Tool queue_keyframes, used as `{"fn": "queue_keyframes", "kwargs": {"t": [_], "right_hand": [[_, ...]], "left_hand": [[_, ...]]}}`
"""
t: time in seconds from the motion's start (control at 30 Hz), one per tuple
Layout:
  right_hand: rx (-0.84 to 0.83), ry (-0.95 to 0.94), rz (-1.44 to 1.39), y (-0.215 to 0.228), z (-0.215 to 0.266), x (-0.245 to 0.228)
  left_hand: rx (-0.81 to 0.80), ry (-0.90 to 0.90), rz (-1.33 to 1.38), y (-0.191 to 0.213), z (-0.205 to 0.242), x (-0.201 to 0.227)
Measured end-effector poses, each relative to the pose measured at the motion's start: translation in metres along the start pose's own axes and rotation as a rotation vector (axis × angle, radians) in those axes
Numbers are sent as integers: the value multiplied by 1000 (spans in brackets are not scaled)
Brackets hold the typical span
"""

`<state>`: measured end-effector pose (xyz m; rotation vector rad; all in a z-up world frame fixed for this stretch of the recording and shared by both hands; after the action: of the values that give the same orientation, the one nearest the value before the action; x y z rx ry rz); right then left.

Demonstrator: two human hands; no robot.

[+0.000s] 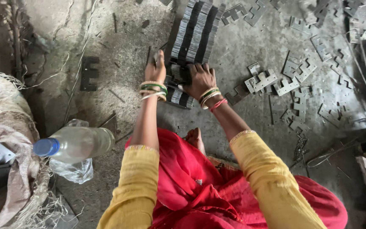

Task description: The person sits on the floor and repeatedly picks up small metal brackets from a loose pile, aligns them, and stacks them into neat columns. She occasionally uses a metal rod to sweep and gather scattered brackets before continuing to stack them.

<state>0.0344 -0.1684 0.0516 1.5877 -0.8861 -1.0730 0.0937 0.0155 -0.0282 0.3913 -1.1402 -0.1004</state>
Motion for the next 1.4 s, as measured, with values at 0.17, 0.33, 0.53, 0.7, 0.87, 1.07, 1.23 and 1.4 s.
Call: {"fn": "queue_keyframes", "kwargs": {"t": [0.17,0.33,0.53,0.7,0.87,1.07,1.23,1.4], "right_hand": [[222,-163,5,2,31,6],[470,-487,-633,-39,44,47],[338,-451,-674,-86,33,63],[469,-300,-668,-67,27,45],[456,-545,-855,-67,33,42],[122,-513,-390,-57,27,34],[107,-475,-388,-37,39,34],[308,-321,-350,-28,136,112]], "left_hand": [[-67,123,201,-19,-29,-33],[-64,117,280,-24,-52,-60],[-240,105,331,-48,-54,-61],[-287,-8,375,-51,-42,-45],[-276,-50,332,-53,-38,-24],[-153,151,180,-53,-42,-52],[12,-118,98,-37,-27,-13],[138,-269,-44,-6,18,43]]}}
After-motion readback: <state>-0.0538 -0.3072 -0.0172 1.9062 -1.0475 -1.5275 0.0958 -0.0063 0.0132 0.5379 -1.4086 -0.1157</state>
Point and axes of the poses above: each hand's wrist, its own z-axis away from the middle knuckle, its own y-axis out of the back of the hand, x = y × z, the point moved 9 cm from there along -z, towards the middle knuckle, and after that the axes turned 7 degrees about y, right-handed, at the moved point
